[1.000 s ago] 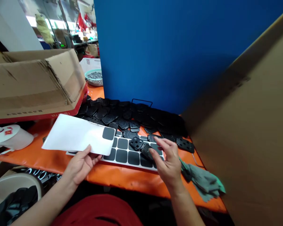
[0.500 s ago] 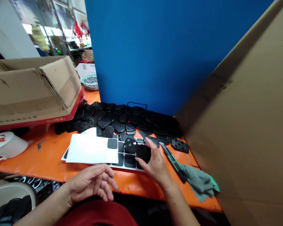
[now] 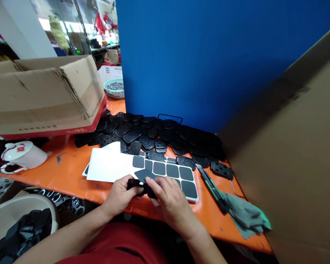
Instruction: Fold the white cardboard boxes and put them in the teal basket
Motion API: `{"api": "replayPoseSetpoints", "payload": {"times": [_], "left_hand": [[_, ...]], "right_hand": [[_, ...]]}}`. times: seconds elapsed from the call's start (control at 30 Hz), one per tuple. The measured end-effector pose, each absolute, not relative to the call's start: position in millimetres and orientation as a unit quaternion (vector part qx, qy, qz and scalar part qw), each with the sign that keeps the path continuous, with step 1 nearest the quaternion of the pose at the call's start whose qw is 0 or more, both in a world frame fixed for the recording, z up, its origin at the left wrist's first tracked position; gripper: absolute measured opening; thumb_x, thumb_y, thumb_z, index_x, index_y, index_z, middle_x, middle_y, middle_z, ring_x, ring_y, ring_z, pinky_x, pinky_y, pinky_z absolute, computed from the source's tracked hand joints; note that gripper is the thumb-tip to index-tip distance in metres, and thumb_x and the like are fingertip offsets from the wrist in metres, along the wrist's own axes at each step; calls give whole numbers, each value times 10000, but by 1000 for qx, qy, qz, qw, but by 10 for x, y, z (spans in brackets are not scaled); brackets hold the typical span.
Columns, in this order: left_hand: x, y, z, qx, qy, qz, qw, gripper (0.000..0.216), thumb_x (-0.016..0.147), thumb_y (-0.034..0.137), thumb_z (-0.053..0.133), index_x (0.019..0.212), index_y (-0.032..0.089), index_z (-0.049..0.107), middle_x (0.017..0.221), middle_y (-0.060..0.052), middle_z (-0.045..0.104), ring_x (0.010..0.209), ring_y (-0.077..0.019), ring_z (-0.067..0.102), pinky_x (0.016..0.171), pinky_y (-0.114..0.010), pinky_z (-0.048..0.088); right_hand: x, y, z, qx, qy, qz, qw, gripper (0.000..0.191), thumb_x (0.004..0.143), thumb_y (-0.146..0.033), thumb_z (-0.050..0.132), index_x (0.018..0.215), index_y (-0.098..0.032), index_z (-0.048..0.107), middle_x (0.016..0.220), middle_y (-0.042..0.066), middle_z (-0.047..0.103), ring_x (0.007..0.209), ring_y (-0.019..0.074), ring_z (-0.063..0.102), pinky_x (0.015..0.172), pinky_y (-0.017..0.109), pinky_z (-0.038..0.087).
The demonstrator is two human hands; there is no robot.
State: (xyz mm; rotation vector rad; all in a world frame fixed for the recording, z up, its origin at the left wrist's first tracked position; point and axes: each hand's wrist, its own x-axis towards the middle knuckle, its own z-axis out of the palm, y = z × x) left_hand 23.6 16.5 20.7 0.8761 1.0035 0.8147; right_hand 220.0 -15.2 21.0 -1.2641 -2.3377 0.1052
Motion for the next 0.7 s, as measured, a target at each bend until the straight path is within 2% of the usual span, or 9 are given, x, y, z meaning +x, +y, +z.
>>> {"api": "replayPoseSetpoints", "payload": {"times": [0.13,0.27,0.43,0.57,0.7], "left_hand": [[218,176,89,376,447,344,735,205,699,299,767,700,145,631,653,-17,658,622,-156,616,618,-254,500],[202,174,49,312,414,334,787,335,706,419,759,867,139,669,804,-54,687,744,-203,635,623,-299,528],[227,209,64,281,412,349,794,389,685,416,780,889,115,642,760,-60,672,687,-180,634,621,-293,526],[239,267,101,275,387,294,830,507,708,464,754,1044,136,564,836,-85,684,685,-175,678,599,-251,501],[198,350,177,364,403,252,801,523,690,486,771,1030,184,512,867,-42,628,693,-180,685,572,-248,490]], "right_hand": [[2190,-118,171,-467,-852,54,229,628,865,-123,575,1428,-218,314,1112,135,591,904,271,553,760,447,476],[2190,-77,183,-460,-844,139,237,643,870,-172,609,1431,-230,302,1169,135,574,988,273,556,826,450,484],[2202,-10,234,-477,-828,180,231,769,779,-70,604,1447,-261,274,1221,125,579,1052,276,582,899,474,496],[2347,53,256,-499,-811,189,240,821,742,-113,640,1450,-275,257,1330,128,548,1152,280,589,942,452,519],[2660,147,119,-538,-802,142,216,874,689,-130,670,1455,-276,276,1343,132,563,1163,316,601,936,492,538]]}}
